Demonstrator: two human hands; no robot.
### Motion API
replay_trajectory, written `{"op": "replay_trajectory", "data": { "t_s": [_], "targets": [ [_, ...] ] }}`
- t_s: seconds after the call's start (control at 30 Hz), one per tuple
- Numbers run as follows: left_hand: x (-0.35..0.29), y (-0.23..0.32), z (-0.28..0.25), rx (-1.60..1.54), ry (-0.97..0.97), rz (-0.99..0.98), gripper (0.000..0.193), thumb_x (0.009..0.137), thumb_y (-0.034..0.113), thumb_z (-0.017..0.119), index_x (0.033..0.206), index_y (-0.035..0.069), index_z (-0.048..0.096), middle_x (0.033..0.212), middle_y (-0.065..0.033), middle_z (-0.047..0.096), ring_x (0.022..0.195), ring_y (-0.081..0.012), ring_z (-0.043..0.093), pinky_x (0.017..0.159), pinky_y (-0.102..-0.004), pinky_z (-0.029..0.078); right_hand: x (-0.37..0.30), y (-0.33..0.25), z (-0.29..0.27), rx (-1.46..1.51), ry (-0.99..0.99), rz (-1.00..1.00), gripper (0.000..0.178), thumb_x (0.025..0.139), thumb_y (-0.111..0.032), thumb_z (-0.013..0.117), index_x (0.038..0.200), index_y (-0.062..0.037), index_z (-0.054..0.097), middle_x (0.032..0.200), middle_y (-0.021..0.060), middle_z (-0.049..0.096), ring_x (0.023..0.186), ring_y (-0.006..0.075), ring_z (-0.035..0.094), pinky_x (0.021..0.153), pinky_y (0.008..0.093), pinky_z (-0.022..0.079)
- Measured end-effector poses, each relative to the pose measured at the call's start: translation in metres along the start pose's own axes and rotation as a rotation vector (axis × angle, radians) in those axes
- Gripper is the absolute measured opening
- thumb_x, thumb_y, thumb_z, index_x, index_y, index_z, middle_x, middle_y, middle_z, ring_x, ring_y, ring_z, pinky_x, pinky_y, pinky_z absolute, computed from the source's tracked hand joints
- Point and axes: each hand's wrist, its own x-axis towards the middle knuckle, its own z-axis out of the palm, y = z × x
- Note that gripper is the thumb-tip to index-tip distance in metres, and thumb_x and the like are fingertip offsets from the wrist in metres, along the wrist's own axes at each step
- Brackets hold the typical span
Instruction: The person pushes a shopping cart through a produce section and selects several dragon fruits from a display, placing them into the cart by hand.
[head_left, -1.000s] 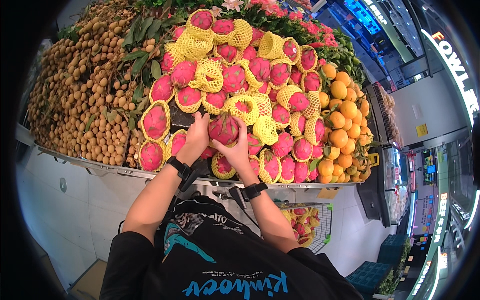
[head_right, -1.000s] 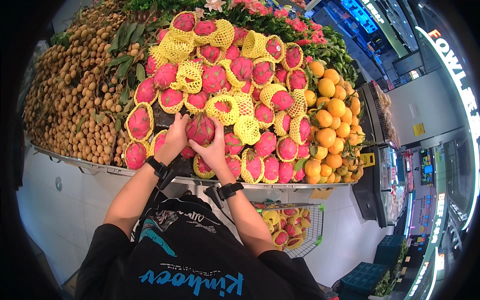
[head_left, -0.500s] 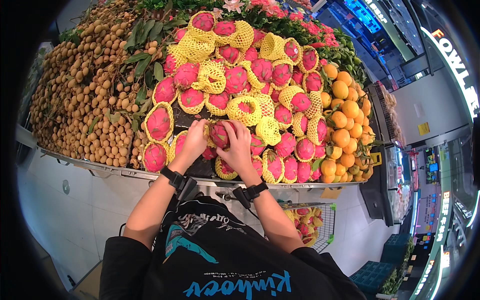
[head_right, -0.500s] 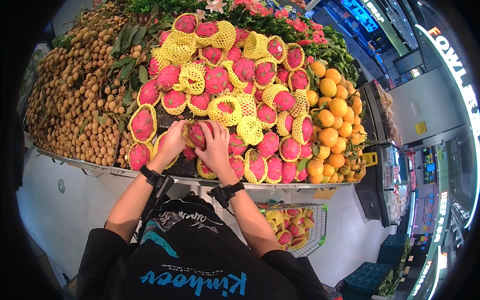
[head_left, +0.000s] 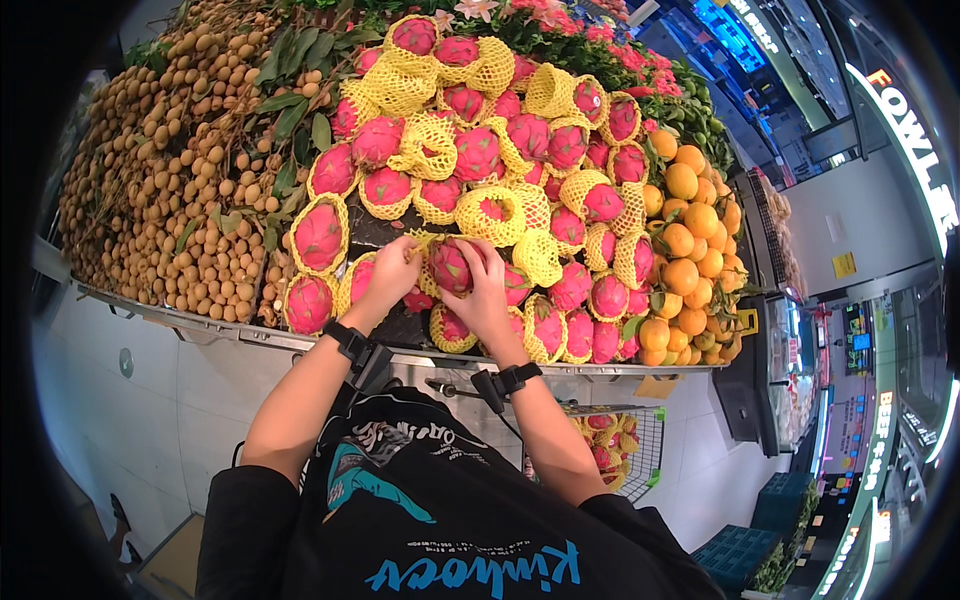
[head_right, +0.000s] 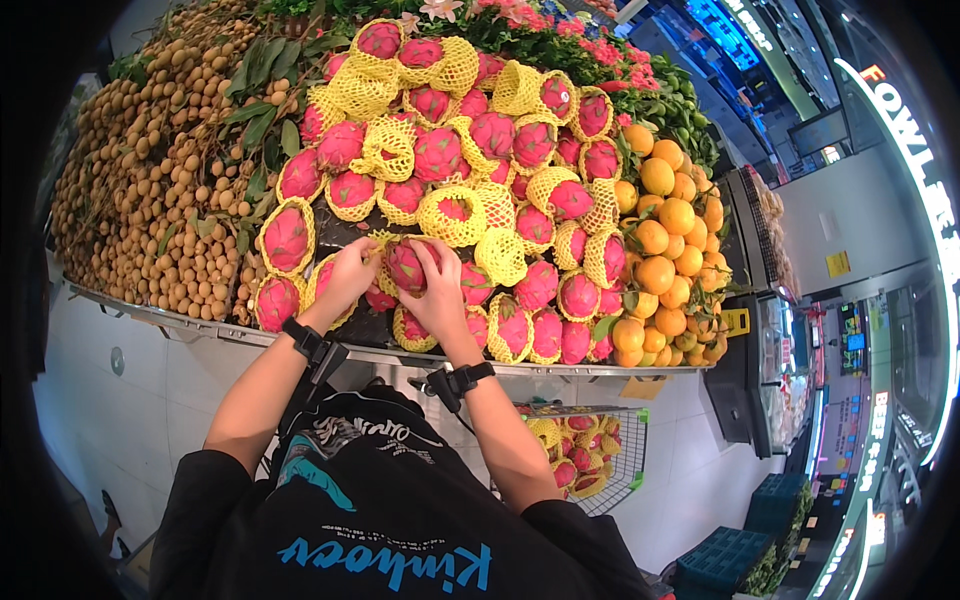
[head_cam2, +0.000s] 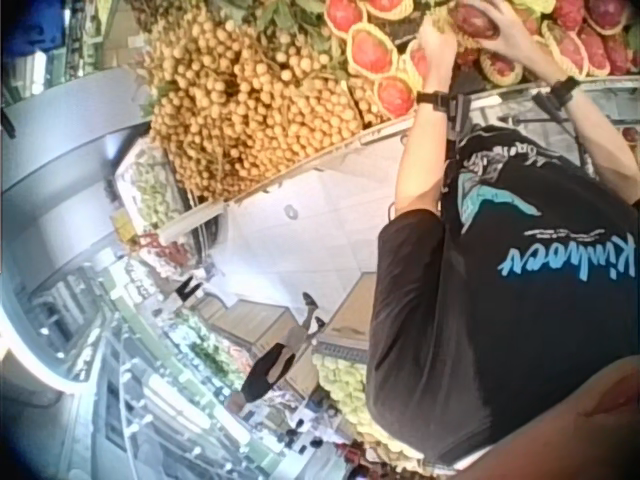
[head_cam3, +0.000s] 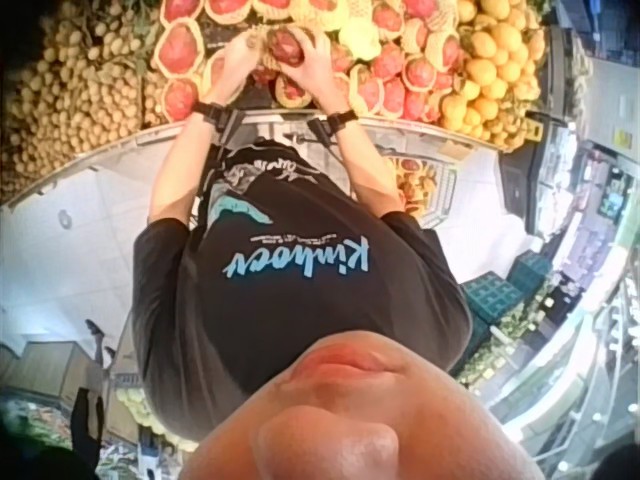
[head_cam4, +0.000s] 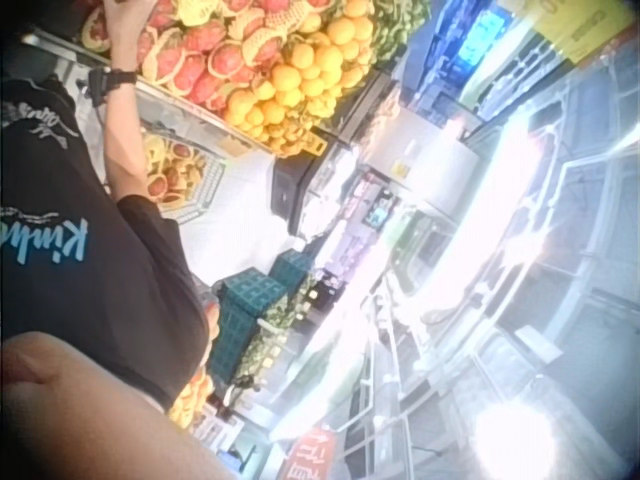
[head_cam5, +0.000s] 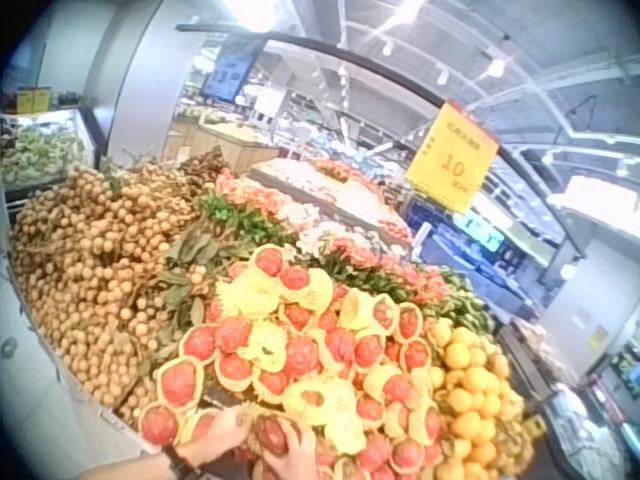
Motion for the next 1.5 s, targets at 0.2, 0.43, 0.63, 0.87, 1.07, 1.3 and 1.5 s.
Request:
{"op": "replay_trajectory", "data": {
  "t_s": [0.2,0.43,0.63,0.87,1.07,1.3,1.5],
  "targets": [
    [-0.007,-0.002,0.001,-0.074,0.139,0.164,0.015,0.094,0.005,0.057,0.108,0.002,0.06,0.09,-0.0022,0.054,0.072,-0.009,0.058,0.054,-0.0233,0.052,-0.012,-0.016,-0.01,-0.121,-0.123,-0.029,0.083,0.06,-0.01,0.08,0.136,-0.018,0.049,0.135,0.0186,0.04,0.124,0.0425,0.039,0.104,0.0512,0.038],
    [-0.015,0.05,-0.009,-0.143,-0.073,0.202,0.013,0.09,0.006,0.063,0.101,-0.001,0.066,0.087,-0.0039,0.059,0.067,-0.0095,0.057,0.062,-0.0248,0.048,-0.011,-0.017,-0.027,-0.005,-0.167,0.127,0.086,0.06,-0.02,0.083,0.138,-0.0172,0.046,0.129,0.0243,0.043,0.119,0.0434,0.041,0.103,0.0486,0.04],
    [-0.023,0.073,-0.029,-0.315,-0.276,0.111,0.047,0.098,0.027,0.058,0.139,0.01,0.045,0.135,-0.0104,0.049,0.108,-0.0133,0.056,0.085,-0.029,0.047,0.009,-0.026,-0.04,0.252,0.0,0.228,0.086,0.063,-0.027,0.086,0.135,-0.0103,0.043,0.125,0.0195,0.047,0.118,0.0368,0.045,0.103,0.0449,0.039],
    [-0.046,0.096,-0.028,-0.724,-0.314,-0.242,0.057,0.101,0.047,0.044,0.143,0.009,0.037,0.137,-0.0116,0.052,0.118,-0.0263,0.059,0.097,-0.0456,0.051,0.02,-0.058,-0.033,0.551,0.164,0.308,0.086,0.067,-0.028,0.087,0.135,-0.0049,0.041,0.121,0.017,0.049,0.112,0.0287,0.05,0.095,0.038,0.044],
    [-0.043,0.088,-0.073,-0.859,-0.24,-0.255,0.065,0.097,0.054,0.049,0.143,0.009,0.039,0.142,-0.0123,0.049,0.127,-0.0293,0.052,0.102,-0.0515,0.046,0.018,-0.064,-0.009,0.9,0.225,0.386,0.042,0.089,-0.018,0.072,0.12,-0.0026,0.049,0.099,0.0032,0.055,0.077,0.0072,0.054,0.066,0.0216,0.047],
    [-0.026,0.076,-0.098,-0.845,-0.365,-0.249,0.055,0.096,0.039,0.057,0.139,0.008,0.043,0.138,-0.0127,0.053,0.125,-0.0283,0.054,0.105,-0.0501,0.043,0.012,-0.083,0.024,1.09,0.127,0.601,0.014,0.097,-0.015,0.06,0.102,-0.0023,0.054,0.076,-0.0025,0.055,0.066,0.0051,0.054,0.055,0.0213,0.047],
    [-0.008,0.056,-0.127,-0.84,-0.4,-0.294,0.056,0.094,0.038,0.059,0.138,0.007,0.044,0.136,-0.0117,0.054,0.124,-0.0265,0.054,0.107,-0.0468,0.041,0.006,-0.107,0.042,0.917,0.321,0.525,0.007,0.097,-0.01,0.058,0.1,-0.0043,0.055,0.078,-0.004,0.052,0.071,0.0031,0.051,0.062,0.0191,0.043]
  ]
}}
